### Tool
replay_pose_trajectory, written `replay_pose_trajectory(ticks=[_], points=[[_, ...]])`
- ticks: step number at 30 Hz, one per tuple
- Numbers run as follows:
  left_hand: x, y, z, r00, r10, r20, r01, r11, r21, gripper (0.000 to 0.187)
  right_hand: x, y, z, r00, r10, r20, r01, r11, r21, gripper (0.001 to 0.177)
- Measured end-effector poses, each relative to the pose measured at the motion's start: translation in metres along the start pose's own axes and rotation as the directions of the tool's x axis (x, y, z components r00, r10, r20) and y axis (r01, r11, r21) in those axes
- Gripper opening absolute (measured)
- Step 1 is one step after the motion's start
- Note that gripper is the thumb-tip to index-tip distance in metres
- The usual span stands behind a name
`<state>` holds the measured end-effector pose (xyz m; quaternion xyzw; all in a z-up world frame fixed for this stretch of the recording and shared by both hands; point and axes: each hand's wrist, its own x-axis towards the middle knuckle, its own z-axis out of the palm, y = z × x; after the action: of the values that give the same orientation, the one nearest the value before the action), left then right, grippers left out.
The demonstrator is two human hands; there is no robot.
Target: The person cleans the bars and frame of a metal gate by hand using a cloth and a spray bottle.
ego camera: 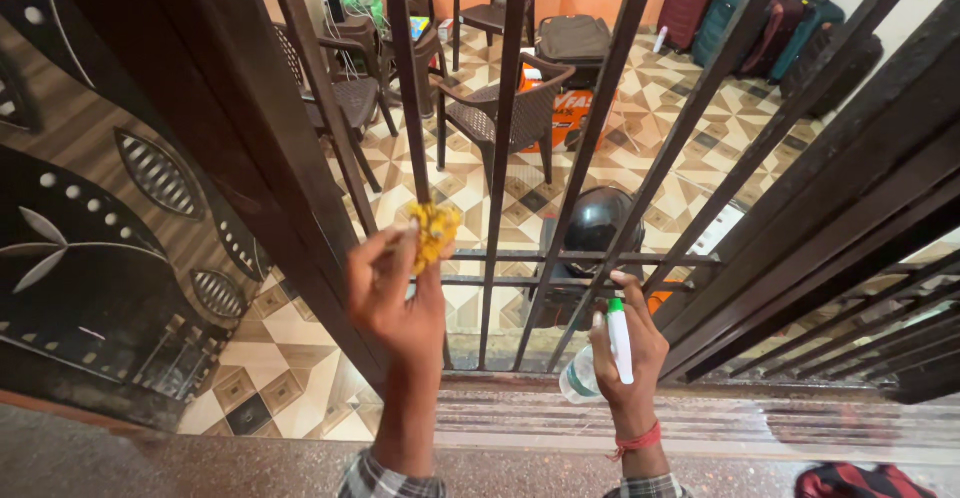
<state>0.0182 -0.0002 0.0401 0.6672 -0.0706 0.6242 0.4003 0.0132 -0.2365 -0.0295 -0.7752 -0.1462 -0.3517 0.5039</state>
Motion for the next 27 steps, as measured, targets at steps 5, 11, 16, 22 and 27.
replay_pose_trajectory(ticks=[5,11,16,22,27], points=[[-0.043,-0.009,-0.003,1.000,-0.007,-0.004,0.008,0.992,0.123,0.038,-0.001,0.000,0.003,1.000,-0.025,-0.008,0.025,1.000,0.000,0.017],[-0.019,-0.014,0.003,0.993,0.087,-0.079,-0.076,0.987,0.140,0.034,-0.004,0.002,0.001,1.000,0.012,-0.007,-0.012,1.000,0.001,0.018],[0.026,0.004,0.012,0.983,0.148,-0.110,-0.141,0.988,0.068,0.029,-0.002,0.002,0.004,0.997,-0.076,-0.013,0.076,0.997,-0.008,0.019],[-0.005,-0.001,0.013,0.995,0.095,-0.041,-0.090,0.991,0.103,0.030,-0.003,0.000,0.006,0.999,0.046,-0.022,-0.046,0.999,-0.010,0.016],[-0.050,-0.006,0.001,0.990,0.036,0.139,-0.043,0.998,0.045,0.036,-0.005,0.002,0.006,1.000,-0.016,-0.021,0.017,0.999,0.048,0.013]])
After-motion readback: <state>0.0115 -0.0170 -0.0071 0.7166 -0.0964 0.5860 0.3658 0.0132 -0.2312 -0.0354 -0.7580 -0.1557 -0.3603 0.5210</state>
